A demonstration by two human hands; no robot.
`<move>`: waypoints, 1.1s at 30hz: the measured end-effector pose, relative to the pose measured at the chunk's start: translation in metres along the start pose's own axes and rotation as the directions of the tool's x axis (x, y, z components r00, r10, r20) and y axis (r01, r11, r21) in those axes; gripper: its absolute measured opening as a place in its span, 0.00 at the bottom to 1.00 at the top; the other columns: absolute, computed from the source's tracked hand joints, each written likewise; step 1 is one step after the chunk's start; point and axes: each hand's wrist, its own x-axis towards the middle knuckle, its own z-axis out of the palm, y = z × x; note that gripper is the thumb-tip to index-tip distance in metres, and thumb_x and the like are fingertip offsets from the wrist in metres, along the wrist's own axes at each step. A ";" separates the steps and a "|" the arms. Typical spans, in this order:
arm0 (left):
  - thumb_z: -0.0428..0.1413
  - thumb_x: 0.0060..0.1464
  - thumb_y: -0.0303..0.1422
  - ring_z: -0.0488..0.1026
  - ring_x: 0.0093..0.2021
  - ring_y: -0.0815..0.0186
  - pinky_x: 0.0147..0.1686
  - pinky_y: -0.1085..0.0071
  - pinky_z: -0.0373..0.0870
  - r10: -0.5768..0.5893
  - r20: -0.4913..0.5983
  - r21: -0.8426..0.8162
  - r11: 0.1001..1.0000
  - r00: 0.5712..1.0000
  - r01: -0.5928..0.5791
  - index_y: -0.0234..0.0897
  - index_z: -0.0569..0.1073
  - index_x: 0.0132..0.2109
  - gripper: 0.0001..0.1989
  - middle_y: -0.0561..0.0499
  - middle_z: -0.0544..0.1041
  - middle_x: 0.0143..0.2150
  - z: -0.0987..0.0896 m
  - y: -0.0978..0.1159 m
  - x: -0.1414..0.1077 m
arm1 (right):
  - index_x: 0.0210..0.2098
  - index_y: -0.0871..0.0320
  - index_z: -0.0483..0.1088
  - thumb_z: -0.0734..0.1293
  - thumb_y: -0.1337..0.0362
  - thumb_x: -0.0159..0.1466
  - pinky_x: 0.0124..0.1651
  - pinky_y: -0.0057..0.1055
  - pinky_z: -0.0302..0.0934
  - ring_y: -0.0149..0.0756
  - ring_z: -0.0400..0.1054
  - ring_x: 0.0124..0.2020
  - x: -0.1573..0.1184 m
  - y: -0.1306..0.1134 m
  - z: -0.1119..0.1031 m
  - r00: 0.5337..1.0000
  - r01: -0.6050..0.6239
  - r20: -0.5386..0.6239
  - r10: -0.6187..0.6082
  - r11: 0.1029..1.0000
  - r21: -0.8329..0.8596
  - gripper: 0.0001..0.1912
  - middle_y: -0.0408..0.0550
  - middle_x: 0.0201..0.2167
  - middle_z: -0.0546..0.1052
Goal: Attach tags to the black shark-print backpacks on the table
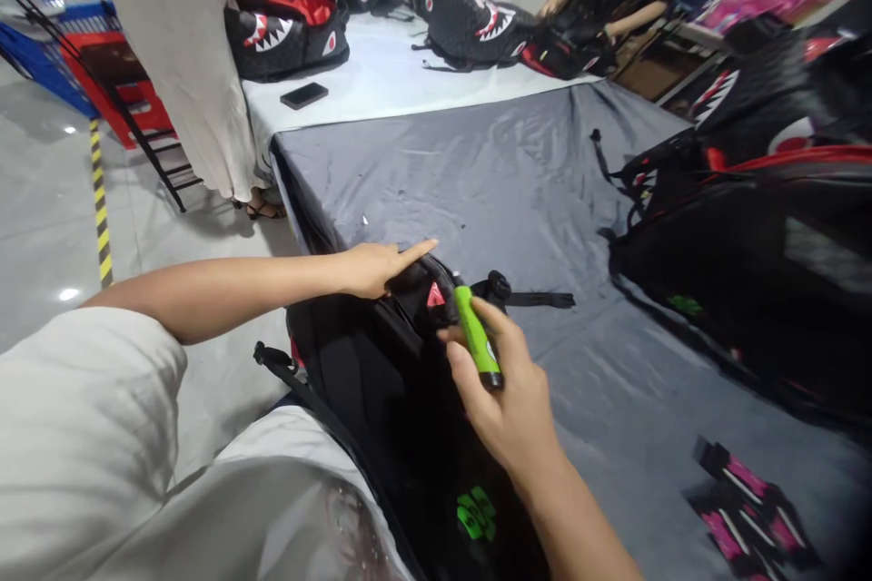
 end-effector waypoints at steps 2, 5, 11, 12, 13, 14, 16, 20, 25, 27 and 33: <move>0.57 0.56 0.34 0.76 0.43 0.58 0.35 0.72 0.65 -0.010 -0.006 0.010 1.000 1.000 0.010 0.46 0.27 0.72 0.52 0.43 0.74 0.50 0.000 0.000 -0.001 | 0.56 0.58 0.70 0.62 0.57 0.68 0.39 0.33 0.70 0.39 0.77 0.34 0.005 0.000 -0.002 0.985 -0.115 0.139 0.098 0.987 0.117 0.21 0.50 0.40 0.82; 0.56 0.56 0.34 0.76 0.42 0.58 0.35 0.71 0.65 -0.029 0.009 0.013 1.000 1.000 0.029 0.45 0.28 0.72 0.51 0.43 0.74 0.50 -0.003 0.003 -0.002 | 0.50 0.60 0.76 0.63 0.58 0.66 0.36 0.33 0.70 0.37 0.76 0.27 0.022 0.002 0.009 0.948 -0.192 0.282 0.148 0.972 0.137 0.18 0.49 0.36 0.83; 0.56 0.56 0.30 0.76 0.43 0.59 0.35 0.72 0.65 -0.034 0.103 -0.022 0.999 0.994 0.037 0.46 0.25 0.72 0.52 0.42 0.73 0.52 -0.013 0.007 0.000 | 0.53 0.57 0.75 0.64 0.65 0.65 0.47 0.37 0.71 0.45 0.77 0.45 0.031 0.008 0.024 0.923 -0.027 0.383 0.048 0.998 -0.059 0.18 0.49 0.48 0.81; 0.55 0.56 0.30 0.76 0.43 0.59 0.36 0.72 0.65 -0.028 0.118 -0.030 0.999 0.993 0.032 0.46 0.25 0.72 0.52 0.42 0.72 0.53 -0.014 0.007 0.000 | 0.53 0.57 0.74 0.64 0.66 0.65 0.48 0.37 0.71 0.45 0.77 0.47 0.029 0.008 0.025 0.925 -0.007 0.379 0.032 0.998 -0.067 0.18 0.49 0.49 0.80; 0.55 0.56 0.29 0.76 0.43 0.59 0.36 0.72 0.65 -0.020 0.128 -0.038 0.999 0.992 0.025 0.46 0.24 0.72 0.52 0.42 0.72 0.53 -0.014 0.006 0.001 | 0.54 0.57 0.74 0.64 0.66 0.65 0.48 0.37 0.71 0.45 0.77 0.48 0.028 0.009 0.026 0.927 0.008 0.375 0.018 0.998 -0.066 0.18 0.49 0.49 0.80; 0.55 0.56 0.29 0.76 0.43 0.59 0.36 0.72 0.66 -0.014 0.132 -0.043 0.999 0.991 0.020 0.47 0.24 0.72 0.53 0.42 0.72 0.54 -0.014 0.005 0.001 | 0.54 0.57 0.73 0.64 0.66 0.65 0.49 0.37 0.71 0.44 0.77 0.48 0.027 0.009 0.027 0.930 0.019 0.368 0.004 0.998 -0.061 0.18 0.49 0.49 0.80; 0.55 0.56 0.29 0.76 0.43 0.58 0.36 0.72 0.66 -0.011 0.130 -0.050 0.999 0.991 0.018 0.47 0.23 0.71 0.53 0.42 0.72 0.54 -0.014 0.004 0.002 | 0.55 0.58 0.73 0.64 0.67 0.66 0.49 0.36 0.71 0.43 0.77 0.47 0.028 0.008 0.029 0.932 0.044 0.361 -0.023 0.998 -0.051 0.18 0.50 0.50 0.80; 0.55 0.56 0.30 0.77 0.43 0.58 0.35 0.71 0.67 -0.011 0.124 -0.051 0.999 0.992 0.018 0.47 0.23 0.71 0.52 0.41 0.72 0.53 -0.011 0.003 0.004 | 0.55 0.59 0.72 0.63 0.68 0.66 0.46 0.36 0.72 0.44 0.78 0.44 0.031 0.005 0.030 0.919 0.101 0.391 -0.038 0.985 -0.142 0.19 0.52 0.49 0.80; 0.55 0.56 0.31 0.76 0.45 0.57 0.37 0.71 0.69 -0.014 0.140 -0.042 0.999 0.990 0.020 0.47 0.23 0.72 0.53 0.40 0.71 0.54 -0.013 0.005 0.006 | 0.55 0.59 0.72 0.63 0.68 0.66 0.45 0.35 0.73 0.41 0.78 0.41 0.030 0.003 0.027 0.912 0.139 0.406 -0.056 0.974 -0.178 0.19 0.53 0.45 0.81; 0.55 0.56 0.31 0.77 0.45 0.57 0.37 0.70 0.69 -0.031 0.154 -0.039 0.999 0.988 0.038 0.47 0.23 0.72 0.52 0.39 0.71 0.55 -0.015 0.006 0.006 | 0.55 0.60 0.72 0.62 0.67 0.66 0.43 0.35 0.73 0.41 0.78 0.40 0.029 0.003 0.028 0.914 0.141 0.403 -0.054 0.972 -0.187 0.19 0.53 0.44 0.81; 0.55 0.56 0.30 0.77 0.43 0.57 0.37 0.69 0.70 -0.055 0.166 -0.034 0.998 0.985 0.061 0.48 0.23 0.71 0.53 0.39 0.71 0.56 -0.016 0.009 0.006 | 0.56 0.60 0.72 0.62 0.66 0.67 0.39 0.33 0.72 0.41 0.77 0.36 0.023 -0.001 0.031 0.931 0.106 0.364 -0.014 0.966 -0.235 0.20 0.51 0.39 0.80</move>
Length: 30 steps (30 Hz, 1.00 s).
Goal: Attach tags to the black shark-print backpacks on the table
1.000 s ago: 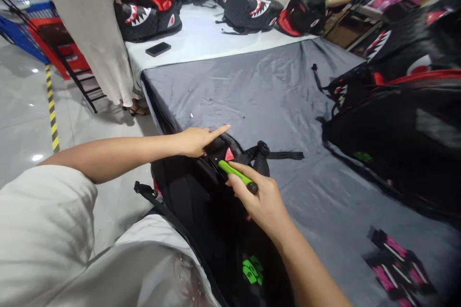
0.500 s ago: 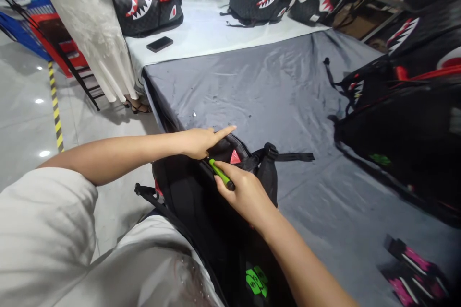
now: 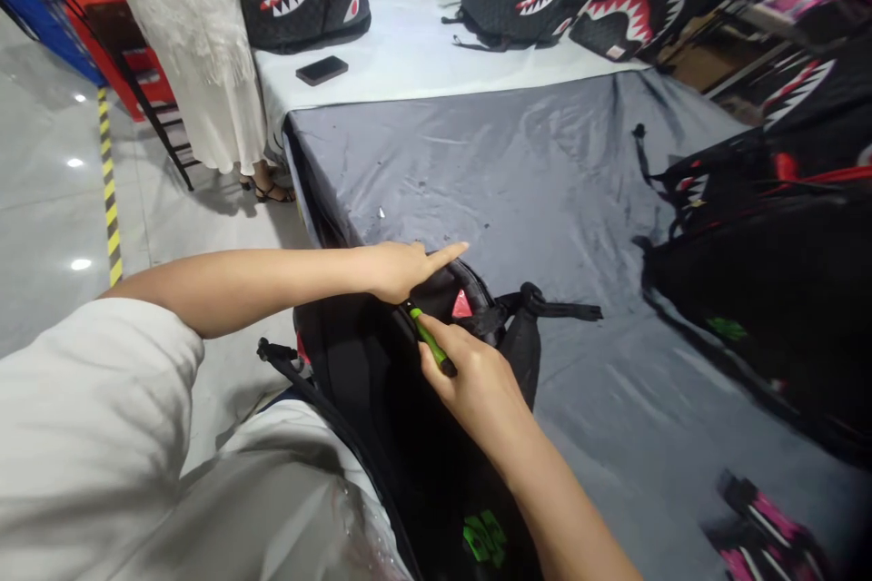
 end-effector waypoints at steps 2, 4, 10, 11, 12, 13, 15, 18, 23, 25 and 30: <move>0.56 0.55 0.30 0.77 0.42 0.57 0.36 0.69 0.70 -0.001 0.011 0.003 1.000 1.000 0.000 0.48 0.22 0.71 0.54 0.38 0.70 0.56 0.000 0.000 0.000 | 0.56 0.60 0.72 0.61 0.65 0.67 0.38 0.33 0.71 0.41 0.77 0.36 -0.002 -0.001 0.002 1.000 -0.014 -0.013 0.014 1.000 0.001 0.19 0.51 0.39 0.80; 0.56 0.55 0.29 0.77 0.43 0.57 0.37 0.69 0.70 0.003 0.018 0.005 1.000 1.000 -0.004 0.48 0.22 0.71 0.54 0.38 0.70 0.56 0.000 0.000 0.001 | 0.56 0.61 0.72 0.61 0.65 0.67 0.38 0.33 0.71 0.40 0.77 0.35 -0.004 -0.002 0.004 0.999 -0.022 -0.037 0.023 0.999 0.026 0.20 0.51 0.38 0.80; 0.56 0.55 0.29 0.77 0.43 0.56 0.37 0.68 0.70 0.001 0.032 0.000 1.000 0.999 -0.001 0.48 0.22 0.71 0.55 0.37 0.69 0.57 -0.002 0.001 0.000 | 0.56 0.60 0.72 0.60 0.64 0.67 0.37 0.32 0.70 0.39 0.76 0.34 -0.005 -0.004 0.009 0.996 -0.053 -0.074 0.056 0.997 0.051 0.20 0.50 0.37 0.80; 0.56 0.55 0.30 0.77 0.43 0.56 0.38 0.68 0.71 0.000 0.033 0.001 1.000 0.999 0.000 0.48 0.22 0.71 0.54 0.37 0.69 0.57 -0.002 0.002 0.000 | 0.56 0.61 0.72 0.60 0.64 0.68 0.38 0.32 0.70 0.39 0.76 0.34 -0.004 -0.005 0.009 0.995 -0.049 -0.080 0.054 0.997 0.064 0.20 0.51 0.37 0.80; 0.55 0.56 0.30 0.77 0.43 0.55 0.38 0.67 0.71 -0.002 0.032 0.001 1.000 0.999 0.002 0.47 0.22 0.71 0.54 0.36 0.69 0.57 -0.002 0.002 0.000 | 0.56 0.61 0.72 0.60 0.64 0.68 0.38 0.32 0.70 0.39 0.76 0.34 -0.003 -0.006 0.009 0.995 -0.046 -0.081 0.052 0.996 0.074 0.20 0.51 0.37 0.80; 0.55 0.56 0.30 0.77 0.43 0.55 0.38 0.67 0.71 -0.004 0.034 0.000 1.000 0.999 0.004 0.47 0.22 0.71 0.53 0.36 0.69 0.57 -0.003 0.002 0.000 | 0.57 0.61 0.72 0.60 0.64 0.68 0.38 0.33 0.70 0.39 0.76 0.34 -0.003 -0.007 0.009 0.995 -0.049 -0.080 0.054 0.996 0.073 0.21 0.51 0.38 0.80; 0.55 0.56 0.29 0.77 0.44 0.55 0.38 0.67 0.71 -0.008 0.047 -0.005 1.000 0.999 0.008 0.47 0.22 0.71 0.53 0.36 0.69 0.59 -0.004 0.003 0.000 | 0.56 0.61 0.72 0.60 0.64 0.67 0.36 0.33 0.70 0.40 0.77 0.34 -0.003 -0.008 0.009 0.995 -0.070 -0.074 0.073 0.997 0.042 0.20 0.51 0.37 0.80; 0.55 0.55 0.29 0.77 0.44 0.56 0.39 0.67 0.71 -0.002 0.067 -0.006 1.000 0.998 0.003 0.48 0.21 0.71 0.54 0.36 0.68 0.60 -0.005 0.003 0.000 | 0.56 0.59 0.72 0.60 0.64 0.67 0.35 0.31 0.69 0.39 0.76 0.33 -0.003 -0.010 0.008 0.994 -0.076 -0.077 0.079 0.996 0.040 0.20 0.50 0.36 0.80; 0.55 0.55 0.29 0.77 0.44 0.55 0.38 0.67 0.71 0.007 0.054 -0.020 1.000 0.999 -0.006 0.48 0.22 0.71 0.54 0.36 0.69 0.59 -0.004 0.001 0.001 | 0.55 0.58 0.73 0.61 0.64 0.67 0.39 0.31 0.70 0.40 0.77 0.36 -0.003 -0.010 0.008 0.993 -0.082 -0.081 0.088 0.993 0.083 0.20 0.50 0.39 0.81; 0.55 0.55 0.28 0.77 0.43 0.55 0.38 0.66 0.71 0.009 0.038 -0.025 1.000 0.999 -0.008 0.48 0.22 0.71 0.54 0.36 0.69 0.59 -0.002 0.001 0.001 | 0.54 0.58 0.74 0.61 0.64 0.66 0.38 0.31 0.70 0.39 0.77 0.36 -0.003 -0.009 0.008 0.991 -0.091 -0.094 0.099 0.992 0.087 0.19 0.50 0.39 0.81; 0.56 0.54 0.29 0.77 0.44 0.54 0.39 0.66 0.71 0.000 0.002 -0.035 0.999 1.000 0.000 0.49 0.24 0.72 0.54 0.37 0.70 0.57 0.002 0.000 0.003 | 0.54 0.58 0.74 0.61 0.63 0.67 0.41 0.32 0.72 0.40 0.78 0.36 -0.004 -0.009 0.009 0.988 -0.100 -0.105 0.112 0.988 0.119 0.19 0.50 0.41 0.81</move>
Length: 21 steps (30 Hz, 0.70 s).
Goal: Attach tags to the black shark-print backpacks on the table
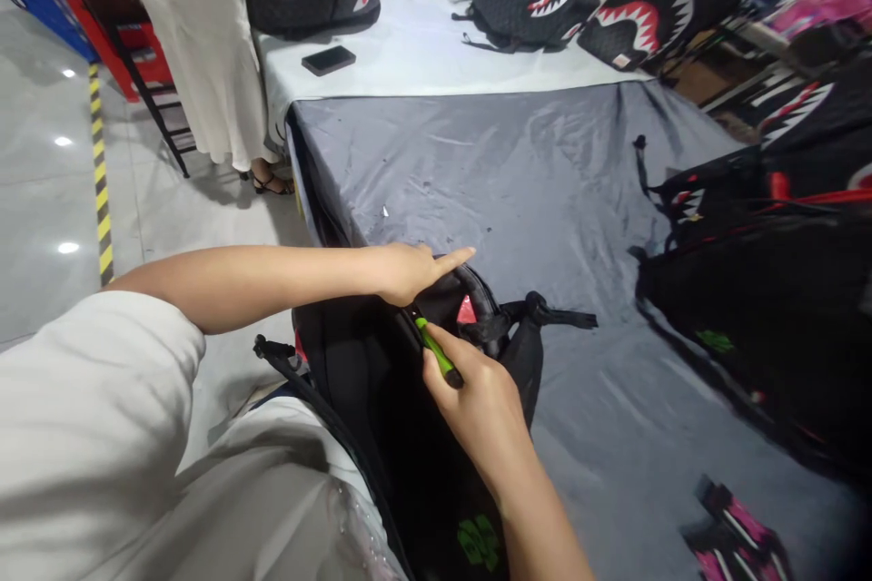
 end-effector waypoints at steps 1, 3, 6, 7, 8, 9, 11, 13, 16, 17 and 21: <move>0.56 0.54 0.29 0.77 0.44 0.54 0.39 0.66 0.71 -0.001 -0.004 0.003 1.000 1.000 0.001 0.50 0.24 0.72 0.54 0.37 0.70 0.57 0.001 0.000 0.000 | 0.54 0.58 0.74 0.61 0.63 0.67 0.41 0.33 0.72 0.40 0.78 0.36 0.000 0.000 0.000 1.000 -0.007 -0.005 0.007 1.000 0.003 0.19 0.51 0.41 0.81; 0.55 0.55 0.29 0.77 0.43 0.54 0.38 0.67 0.71 -0.002 -0.018 0.014 1.000 1.000 0.002 0.50 0.24 0.72 0.53 0.38 0.70 0.56 0.001 0.000 0.000 | 0.54 0.58 0.74 0.61 0.63 0.67 0.42 0.33 0.72 0.40 0.78 0.37 -0.001 0.000 0.000 1.000 -0.015 -0.005 0.015 1.000 0.027 0.19 0.51 0.42 0.81; 0.54 0.56 0.29 0.77 0.43 0.54 0.37 0.67 0.71 -0.008 -0.027 0.033 0.999 1.000 0.008 0.49 0.25 0.72 0.52 0.37 0.71 0.55 0.002 0.001 -0.001 | 0.54 0.56 0.74 0.61 0.64 0.66 0.45 0.33 0.72 0.41 0.78 0.40 -0.001 -0.001 0.000 0.999 -0.046 0.017 0.045 0.997 0.060 0.19 0.50 0.43 0.81; 0.54 0.56 0.29 0.77 0.43 0.54 0.37 0.67 0.71 -0.008 -0.029 0.037 0.999 1.000 0.009 0.50 0.25 0.72 0.52 0.37 0.71 0.55 0.003 0.001 0.000 | 0.53 0.55 0.74 0.62 0.64 0.66 0.46 0.33 0.71 0.41 0.78 0.41 -0.001 -0.002 0.000 0.998 -0.055 0.017 0.054 0.996 0.076 0.19 0.50 0.44 0.81; 0.54 0.56 0.29 0.77 0.43 0.54 0.37 0.67 0.71 -0.006 -0.033 0.039 0.999 0.999 0.007 0.50 0.24 0.72 0.52 0.37 0.71 0.55 0.003 0.000 0.000 | 0.53 0.56 0.74 0.62 0.64 0.66 0.47 0.34 0.71 0.41 0.78 0.42 0.000 -0.002 0.000 0.998 -0.059 0.010 0.058 0.993 0.098 0.19 0.50 0.44 0.81; 0.54 0.56 0.30 0.77 0.43 0.54 0.37 0.66 0.71 -0.003 -0.038 0.039 0.999 0.999 0.004 0.50 0.24 0.72 0.52 0.37 0.71 0.55 0.004 0.000 0.000 | 0.53 0.56 0.74 0.62 0.64 0.66 0.49 0.35 0.71 0.41 0.77 0.43 0.000 -0.002 0.001 0.998 -0.059 0.004 0.059 0.991 0.121 0.19 0.50 0.45 0.81; 0.54 0.55 0.30 0.77 0.43 0.53 0.37 0.66 0.71 0.005 -0.044 0.038 0.999 0.999 -0.003 0.49 0.24 0.72 0.52 0.37 0.71 0.55 0.004 0.001 0.000 | 0.53 0.57 0.75 0.62 0.64 0.66 0.51 0.36 0.70 0.41 0.77 0.44 0.001 -0.001 0.002 0.998 -0.059 0.000 0.059 0.984 0.168 0.18 0.51 0.46 0.81; 0.55 0.54 0.29 0.77 0.43 0.52 0.37 0.65 0.71 -0.001 -0.039 0.040 0.999 0.999 0.002 0.49 0.24 0.72 0.53 0.37 0.71 0.55 0.005 0.001 -0.001 | 0.52 0.58 0.75 0.62 0.65 0.66 0.53 0.37 0.70 0.41 0.77 0.45 0.001 0.001 0.003 0.998 -0.056 -0.005 0.058 0.975 0.213 0.18 0.51 0.47 0.81; 0.55 0.54 0.29 0.77 0.44 0.52 0.37 0.66 0.70 -0.025 -0.034 0.047 0.999 0.999 0.026 0.48 0.25 0.72 0.53 0.36 0.71 0.55 0.004 0.000 -0.001 | 0.52 0.60 0.75 0.63 0.64 0.66 0.54 0.36 0.69 0.40 0.77 0.46 0.003 0.006 0.004 0.999 -0.027 -0.023 0.034 0.959 0.281 0.17 0.51 0.48 0.80; 0.55 0.55 0.29 0.77 0.44 0.52 0.37 0.66 0.70 -0.031 -0.033 0.050 0.998 0.999 0.033 0.49 0.25 0.72 0.53 0.36 0.71 0.56 0.003 -0.001 -0.001 | 0.52 0.59 0.75 0.63 0.64 0.66 0.54 0.36 0.69 0.40 0.77 0.46 0.004 0.007 0.004 0.999 -0.019 -0.036 0.031 0.956 0.294 0.17 0.51 0.48 0.80; 0.54 0.54 0.29 0.77 0.44 0.54 0.37 0.68 0.69 0.002 -0.033 0.066 0.998 0.999 0.000 0.47 0.25 0.72 0.52 0.37 0.71 0.57 -0.002 0.004 -0.007 | 0.51 0.57 0.76 0.63 0.66 0.65 0.54 0.33 0.68 0.38 0.76 0.47 0.002 0.000 0.003 0.996 -0.052 -0.057 0.071 0.957 0.286 0.16 0.49 0.48 0.80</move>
